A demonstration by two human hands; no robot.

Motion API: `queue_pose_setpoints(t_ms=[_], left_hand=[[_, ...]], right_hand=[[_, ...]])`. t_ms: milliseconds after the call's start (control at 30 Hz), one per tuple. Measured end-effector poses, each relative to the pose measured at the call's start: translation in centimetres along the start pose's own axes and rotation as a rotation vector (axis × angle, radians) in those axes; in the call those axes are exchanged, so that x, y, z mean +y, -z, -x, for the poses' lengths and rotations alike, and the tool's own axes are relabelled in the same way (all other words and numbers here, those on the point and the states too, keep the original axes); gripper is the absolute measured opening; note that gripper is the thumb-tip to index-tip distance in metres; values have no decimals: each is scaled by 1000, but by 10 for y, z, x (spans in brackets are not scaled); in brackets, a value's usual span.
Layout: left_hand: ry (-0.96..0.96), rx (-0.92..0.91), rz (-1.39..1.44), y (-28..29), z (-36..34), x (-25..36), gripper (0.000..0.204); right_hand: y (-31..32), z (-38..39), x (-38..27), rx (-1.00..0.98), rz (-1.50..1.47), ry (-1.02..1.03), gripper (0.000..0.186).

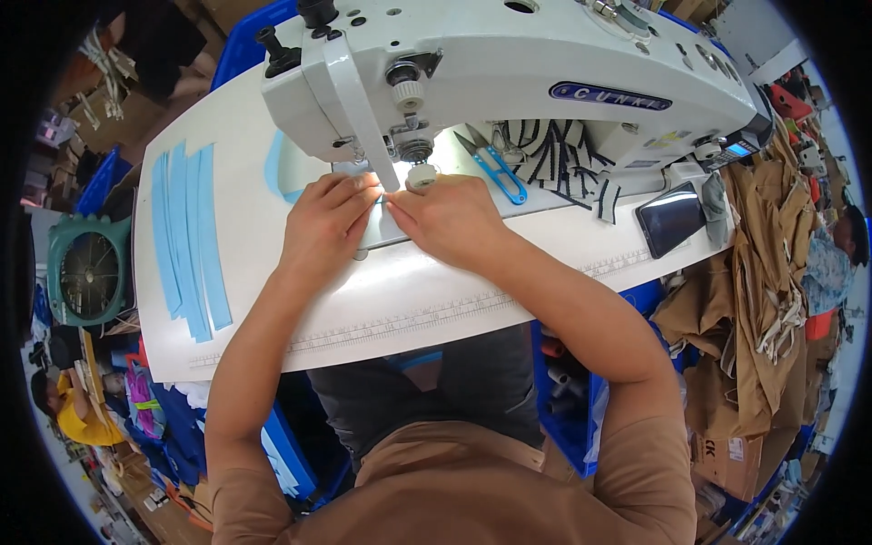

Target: Sewing light-blue fabric strips together using an industrial sewing machine.

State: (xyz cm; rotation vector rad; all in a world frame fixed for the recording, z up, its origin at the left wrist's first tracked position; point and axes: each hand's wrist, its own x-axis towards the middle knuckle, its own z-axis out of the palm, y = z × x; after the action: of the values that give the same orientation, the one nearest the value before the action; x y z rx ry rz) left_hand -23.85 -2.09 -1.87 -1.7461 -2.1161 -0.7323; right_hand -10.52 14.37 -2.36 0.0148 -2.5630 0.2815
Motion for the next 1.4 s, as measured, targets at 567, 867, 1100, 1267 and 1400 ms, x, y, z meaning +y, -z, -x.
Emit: queue_pose_setpoints(t_ms=[567, 867, 1100, 1267, 1400], left_hand=[[-11, 17, -112, 5, 0, 9, 16], [12, -9, -96, 6, -1, 8, 15], [18, -18, -85, 6, 0, 6, 16], [24, -27, -70, 6, -1, 7, 18], [25, -31, -106, 5, 0, 7, 17]], right_hand=[[5, -1, -3, -40, -4, -19, 13], [3, 0, -2, -16, -3, -7, 13], [3, -1, -3, -29, 8, -12, 13], [5, -1, -3, -42, 31, -6, 13], [5, 0, -2, -53, 2, -15, 13]])
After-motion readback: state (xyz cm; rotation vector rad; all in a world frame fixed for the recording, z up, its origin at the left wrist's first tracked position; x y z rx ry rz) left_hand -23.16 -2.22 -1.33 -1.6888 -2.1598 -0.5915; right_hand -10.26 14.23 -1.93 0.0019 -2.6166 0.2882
